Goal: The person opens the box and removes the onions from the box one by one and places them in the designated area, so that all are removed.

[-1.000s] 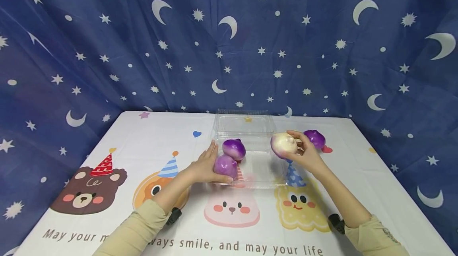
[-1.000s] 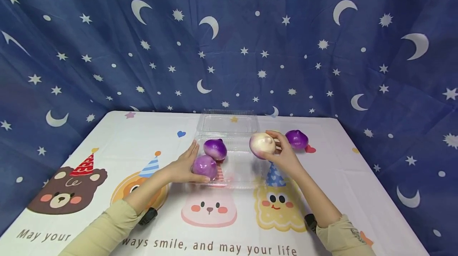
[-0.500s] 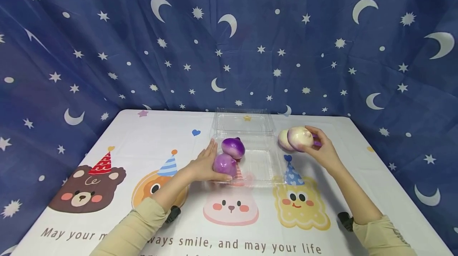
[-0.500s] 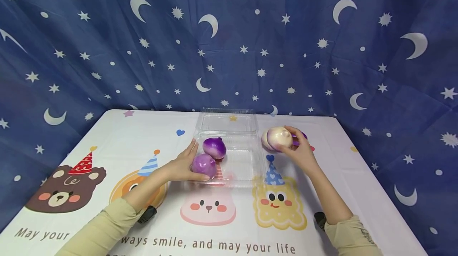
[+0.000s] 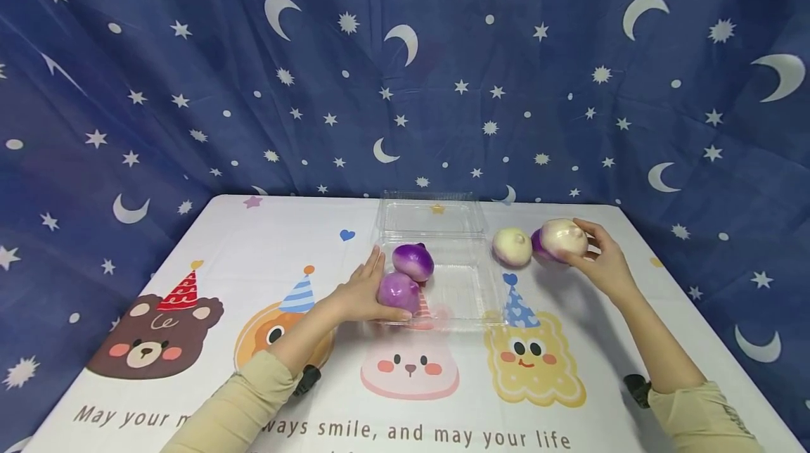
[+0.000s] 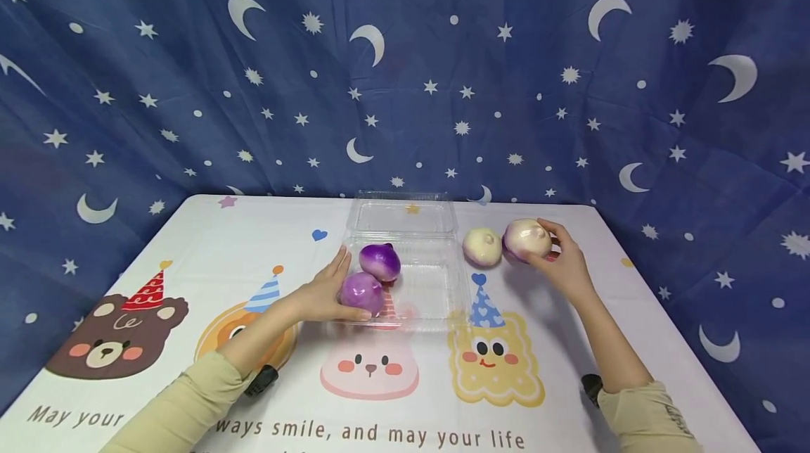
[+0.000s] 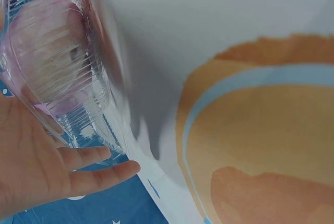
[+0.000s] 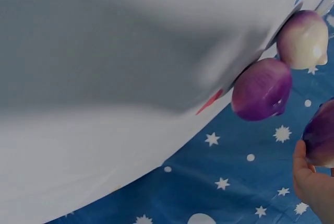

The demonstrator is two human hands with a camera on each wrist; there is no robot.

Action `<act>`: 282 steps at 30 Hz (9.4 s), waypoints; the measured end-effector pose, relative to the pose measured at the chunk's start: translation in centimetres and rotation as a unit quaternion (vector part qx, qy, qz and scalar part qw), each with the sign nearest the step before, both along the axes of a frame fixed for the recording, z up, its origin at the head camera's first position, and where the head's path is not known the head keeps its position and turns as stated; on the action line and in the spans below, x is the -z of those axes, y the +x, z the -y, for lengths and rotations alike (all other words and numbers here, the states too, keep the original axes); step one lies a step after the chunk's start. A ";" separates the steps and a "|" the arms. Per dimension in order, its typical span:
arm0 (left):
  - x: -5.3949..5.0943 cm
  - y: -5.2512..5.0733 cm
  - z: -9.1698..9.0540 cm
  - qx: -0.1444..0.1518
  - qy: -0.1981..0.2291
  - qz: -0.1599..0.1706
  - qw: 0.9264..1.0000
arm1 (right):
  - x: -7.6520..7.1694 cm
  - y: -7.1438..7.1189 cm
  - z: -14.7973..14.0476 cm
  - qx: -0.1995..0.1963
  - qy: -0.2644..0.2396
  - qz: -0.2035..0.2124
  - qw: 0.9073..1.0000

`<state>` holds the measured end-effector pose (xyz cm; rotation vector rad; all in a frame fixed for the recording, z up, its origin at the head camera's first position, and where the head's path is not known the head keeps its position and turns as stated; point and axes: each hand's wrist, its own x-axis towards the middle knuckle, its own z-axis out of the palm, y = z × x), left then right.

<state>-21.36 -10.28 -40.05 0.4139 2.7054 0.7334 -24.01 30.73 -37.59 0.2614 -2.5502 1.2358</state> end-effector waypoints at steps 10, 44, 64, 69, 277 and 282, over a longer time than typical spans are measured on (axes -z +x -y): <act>-0.1 0.1 0.0 0.000 0.005 0.003 1.000 | 0.0 -0.6 -2.4 0.035 0.031 0.007 0.999; 0.2 0.0 -0.1 -0.005 -0.004 -0.005 1.000 | 2.3 -4.1 -4.9 0.160 0.087 0.077 0.980; 0.2 -0.1 0.0 -0.006 0.001 -0.002 1.000 | 3.7 -5.2 -6.0 0.179 0.104 0.144 0.968; 0.1 0.0 -0.1 -0.005 0.000 0.001 1.000 | 3.9 -5.2 -6.0 0.178 0.099 0.146 0.968; 0.8 -0.2 0.0 -0.012 0.007 -0.001 1.000 | 0.5 -2.0 19.0 -0.146 -0.171 0.356 0.907; 0.5 -0.1 -0.1 -0.012 0.005 -0.002 1.000 | -0.2 -1.4 18.1 -0.195 -0.175 0.358 0.896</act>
